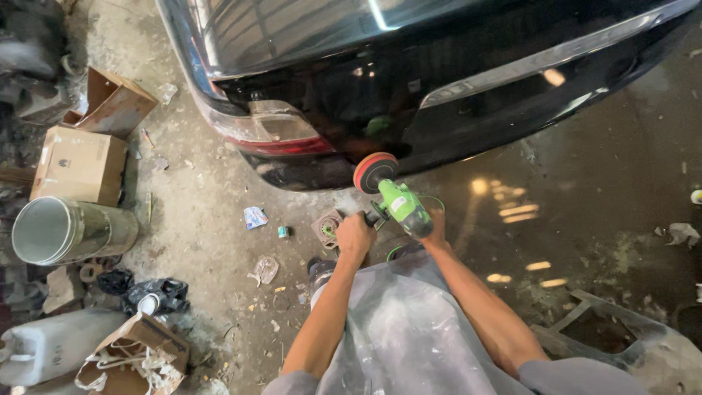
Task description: The person polishes the rear bumper and trunk area of a black car using a green power polisher.
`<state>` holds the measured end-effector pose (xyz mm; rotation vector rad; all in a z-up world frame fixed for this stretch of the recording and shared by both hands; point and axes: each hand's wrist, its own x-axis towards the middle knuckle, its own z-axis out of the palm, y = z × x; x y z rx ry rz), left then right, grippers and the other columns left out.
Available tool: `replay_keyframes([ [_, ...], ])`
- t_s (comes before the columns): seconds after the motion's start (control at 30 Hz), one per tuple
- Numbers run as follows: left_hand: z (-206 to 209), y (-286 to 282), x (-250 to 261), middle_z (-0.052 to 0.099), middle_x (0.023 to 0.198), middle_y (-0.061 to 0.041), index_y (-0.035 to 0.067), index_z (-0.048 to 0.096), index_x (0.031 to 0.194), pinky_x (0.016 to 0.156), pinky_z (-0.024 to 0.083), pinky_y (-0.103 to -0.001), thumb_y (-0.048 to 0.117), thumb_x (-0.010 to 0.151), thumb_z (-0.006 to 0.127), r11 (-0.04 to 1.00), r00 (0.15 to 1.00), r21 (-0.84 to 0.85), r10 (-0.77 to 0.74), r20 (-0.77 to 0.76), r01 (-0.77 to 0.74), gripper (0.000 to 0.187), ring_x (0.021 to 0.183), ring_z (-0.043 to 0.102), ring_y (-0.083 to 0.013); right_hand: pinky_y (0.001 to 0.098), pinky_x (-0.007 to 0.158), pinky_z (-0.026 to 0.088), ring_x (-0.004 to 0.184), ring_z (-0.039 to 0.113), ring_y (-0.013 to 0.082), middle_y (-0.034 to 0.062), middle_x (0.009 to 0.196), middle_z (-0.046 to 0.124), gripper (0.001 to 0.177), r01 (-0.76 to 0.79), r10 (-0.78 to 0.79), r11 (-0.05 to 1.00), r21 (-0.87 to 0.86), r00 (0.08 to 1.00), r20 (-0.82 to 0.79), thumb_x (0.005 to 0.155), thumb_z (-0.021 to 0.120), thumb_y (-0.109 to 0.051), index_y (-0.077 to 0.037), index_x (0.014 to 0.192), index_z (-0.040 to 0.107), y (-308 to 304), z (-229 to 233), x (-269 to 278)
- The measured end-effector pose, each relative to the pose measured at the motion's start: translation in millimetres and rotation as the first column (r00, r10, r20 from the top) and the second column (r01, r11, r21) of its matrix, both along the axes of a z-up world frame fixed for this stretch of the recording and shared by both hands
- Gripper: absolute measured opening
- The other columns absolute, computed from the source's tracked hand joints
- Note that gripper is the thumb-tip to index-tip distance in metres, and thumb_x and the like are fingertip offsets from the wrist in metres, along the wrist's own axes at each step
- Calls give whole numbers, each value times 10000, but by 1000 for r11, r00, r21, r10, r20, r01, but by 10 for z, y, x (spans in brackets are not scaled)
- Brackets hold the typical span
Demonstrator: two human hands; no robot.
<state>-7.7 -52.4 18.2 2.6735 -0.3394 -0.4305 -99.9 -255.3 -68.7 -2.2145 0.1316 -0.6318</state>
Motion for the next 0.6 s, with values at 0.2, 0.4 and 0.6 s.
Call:
replay_keyframes([
  [0.2,135,-259,13,738,885,-225,66,753,922,748,579,-511,229,734,746,988,990,61,-143,-5,143,249,834,729,-419,415,588,527,649,704,289,80,717,707,167,137,-130,987,-88,988,86,760,817,-249,-131,762,699,-83,68,-120],
  [0.4,333,39,58,736,877,-231,79,756,957,744,559,-537,262,778,726,999,1000,31,-30,9,30,258,826,720,-433,432,566,512,637,676,329,122,715,683,233,66,-61,994,-84,996,65,689,801,-270,-89,771,679,170,391,52],
  [0.6,526,438,72,729,888,-235,69,756,943,740,548,-540,222,717,722,996,990,-58,69,123,-63,275,851,704,-445,440,545,478,603,644,336,135,691,657,171,-17,23,993,-113,999,48,750,745,-254,-103,740,664,427,502,343],
])
